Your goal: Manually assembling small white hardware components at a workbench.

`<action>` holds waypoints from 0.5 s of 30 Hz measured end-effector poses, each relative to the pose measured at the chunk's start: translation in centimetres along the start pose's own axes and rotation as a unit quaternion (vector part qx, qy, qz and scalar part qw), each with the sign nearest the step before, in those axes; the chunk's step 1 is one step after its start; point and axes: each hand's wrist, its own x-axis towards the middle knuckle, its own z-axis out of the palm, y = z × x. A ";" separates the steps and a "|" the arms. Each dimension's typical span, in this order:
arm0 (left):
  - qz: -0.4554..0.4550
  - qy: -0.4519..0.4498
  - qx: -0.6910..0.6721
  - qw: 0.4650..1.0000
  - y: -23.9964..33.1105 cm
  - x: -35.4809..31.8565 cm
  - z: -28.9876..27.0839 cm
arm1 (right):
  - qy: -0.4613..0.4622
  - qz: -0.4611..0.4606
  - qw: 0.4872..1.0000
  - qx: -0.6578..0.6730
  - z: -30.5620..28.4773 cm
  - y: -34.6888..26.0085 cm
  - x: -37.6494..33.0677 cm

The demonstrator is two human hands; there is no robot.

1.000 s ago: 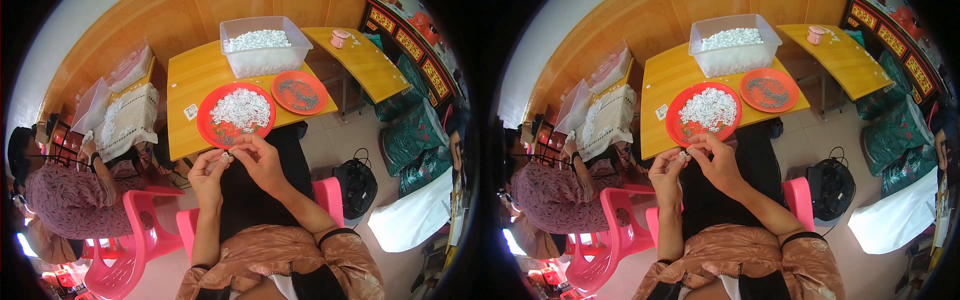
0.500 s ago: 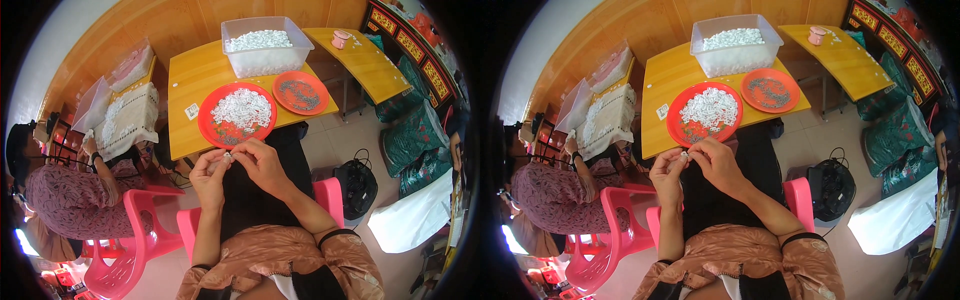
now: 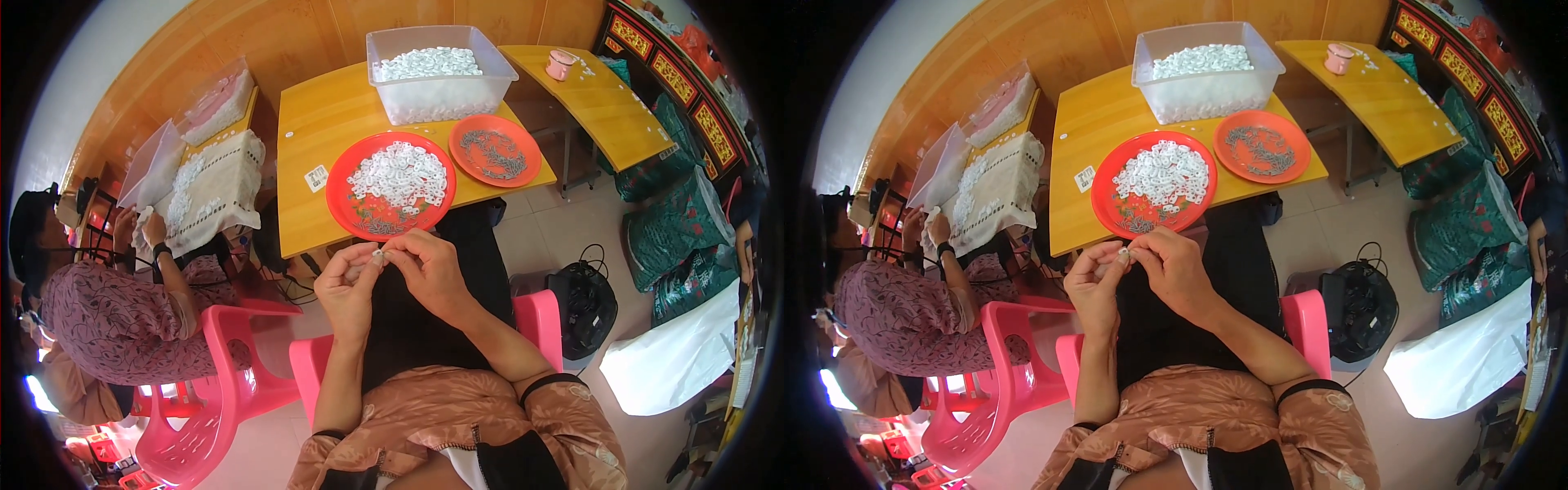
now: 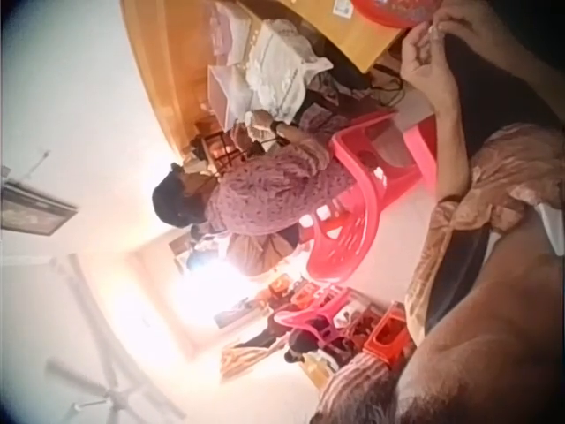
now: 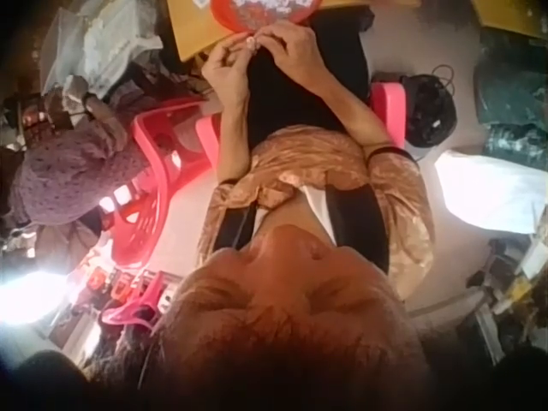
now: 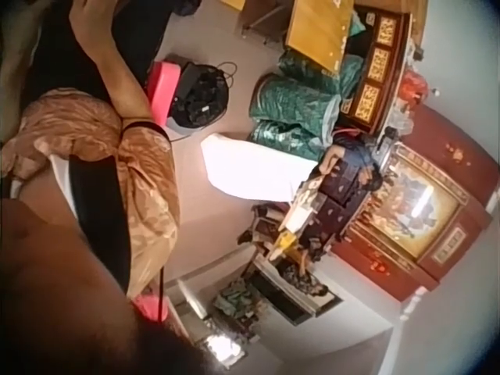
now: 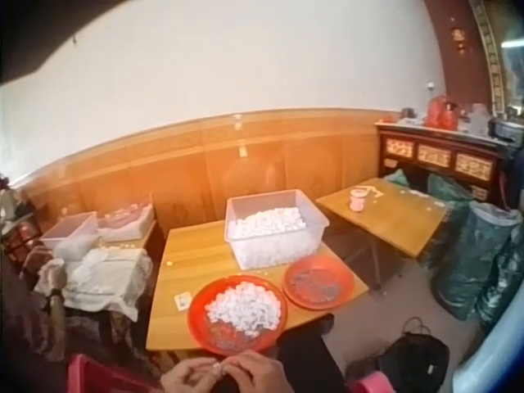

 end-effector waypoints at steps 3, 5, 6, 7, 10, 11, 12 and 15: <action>-0.016 -0.009 -0.009 1.000 0.0 0.3 0.2 | 0.007 0.002 1.000 0.024 0.2 1.5 -0.1; -0.028 -0.008 -0.019 0.999 -0.1 0.5 0.0 | -0.005 0.022 0.999 0.025 0.0 1.3 0.0; -0.032 -0.009 -0.023 0.999 -0.1 0.6 -0.1 | -0.018 0.043 0.999 0.027 -0.1 1.2 0.1; -0.036 -0.010 -0.028 0.999 -0.2 0.6 -0.2 | -0.018 0.041 0.999 0.026 -0.3 1.2 0.2; -0.040 -0.012 -0.029 0.999 -0.5 0.8 -0.5 | -0.053 0.073 0.996 0.018 -0.6 1.1 0.4; -0.039 -0.012 -0.030 0.999 -0.5 1.0 -0.7 | -0.047 0.087 0.994 0.049 -0.5 1.3 0.4; -0.056 0.003 -0.046 0.997 -0.6 1.1 -0.9 | -0.041 0.102 0.991 0.080 -0.4 1.5 0.4; -0.077 0.040 -0.078 0.993 -0.1 1.6 -2.3 | -0.002 0.061 0.998 0.011 -1.5 2.9 1.2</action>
